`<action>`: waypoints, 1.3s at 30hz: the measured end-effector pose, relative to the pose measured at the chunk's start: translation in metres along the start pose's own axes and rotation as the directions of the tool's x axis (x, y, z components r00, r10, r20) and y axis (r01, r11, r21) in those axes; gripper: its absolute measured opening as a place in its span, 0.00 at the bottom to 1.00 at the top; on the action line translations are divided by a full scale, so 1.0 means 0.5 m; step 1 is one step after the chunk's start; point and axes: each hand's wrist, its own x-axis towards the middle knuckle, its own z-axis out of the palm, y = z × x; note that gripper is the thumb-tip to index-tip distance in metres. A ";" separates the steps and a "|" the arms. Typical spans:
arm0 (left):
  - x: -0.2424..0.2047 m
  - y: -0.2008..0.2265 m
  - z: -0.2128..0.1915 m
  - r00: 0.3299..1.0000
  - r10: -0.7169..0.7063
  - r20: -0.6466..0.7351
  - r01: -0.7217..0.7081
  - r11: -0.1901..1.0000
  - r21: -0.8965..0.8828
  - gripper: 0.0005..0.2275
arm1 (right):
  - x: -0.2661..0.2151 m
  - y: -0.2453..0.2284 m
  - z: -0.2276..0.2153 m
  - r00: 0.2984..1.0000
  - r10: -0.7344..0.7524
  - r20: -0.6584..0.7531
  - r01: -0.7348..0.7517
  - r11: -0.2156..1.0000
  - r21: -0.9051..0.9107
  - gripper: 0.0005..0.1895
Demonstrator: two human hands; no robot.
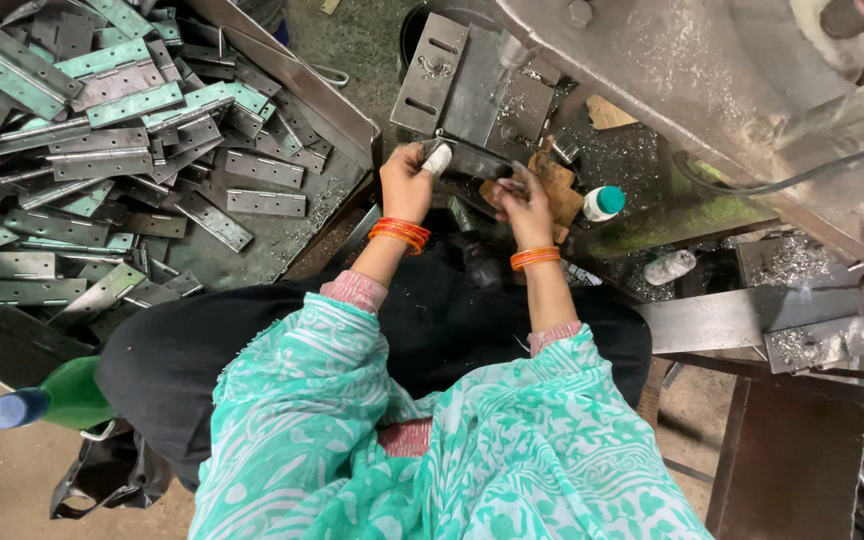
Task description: The person sits on the floor and repeatedly places metal brackets into a punching machine, activates the press, and removes the finished pieces. The processed brackets are dropped into a nearby bin.
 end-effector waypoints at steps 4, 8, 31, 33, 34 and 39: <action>0.088 -0.043 0.044 0.941 -0.023 0.339 0.199 0.845 -0.496 0.12 | 0.031 -0.038 -0.027 0.996 -0.052 -0.078 0.074 0.947 0.314 0.15; 0.139 -0.008 0.032 0.967 0.172 0.186 -0.219 0.936 0.274 0.20 | 0.022 -0.085 -0.006 0.821 -0.507 -0.262 0.406 0.841 -0.356 0.13; 0.085 -0.058 0.064 0.816 0.176 0.551 -0.573 0.375 0.728 0.14 | -0.253 0.048 0.122 0.981 0.183 0.061 -0.051 0.551 -0.833 0.47; 0.072 -0.061 0.057 0.822 0.202 0.533 -0.568 0.367 0.736 0.13 | -0.251 0.060 0.116 0.968 0.241 0.065 -0.072 0.517 -0.853 0.48; 0.062 -0.061 0.057 0.824 0.225 0.520 -0.565 0.379 0.733 0.14 | -0.249 0.058 0.111 0.962 0.268 0.053 -0.093 0.501 -0.860 0.49; 0.093 -0.056 0.086 0.858 0.153 0.490 -0.511 0.353 0.784 0.14 | -0.194 -0.002 0.092 0.973 0.127 0.190 0.127 0.392 -0.911 0.43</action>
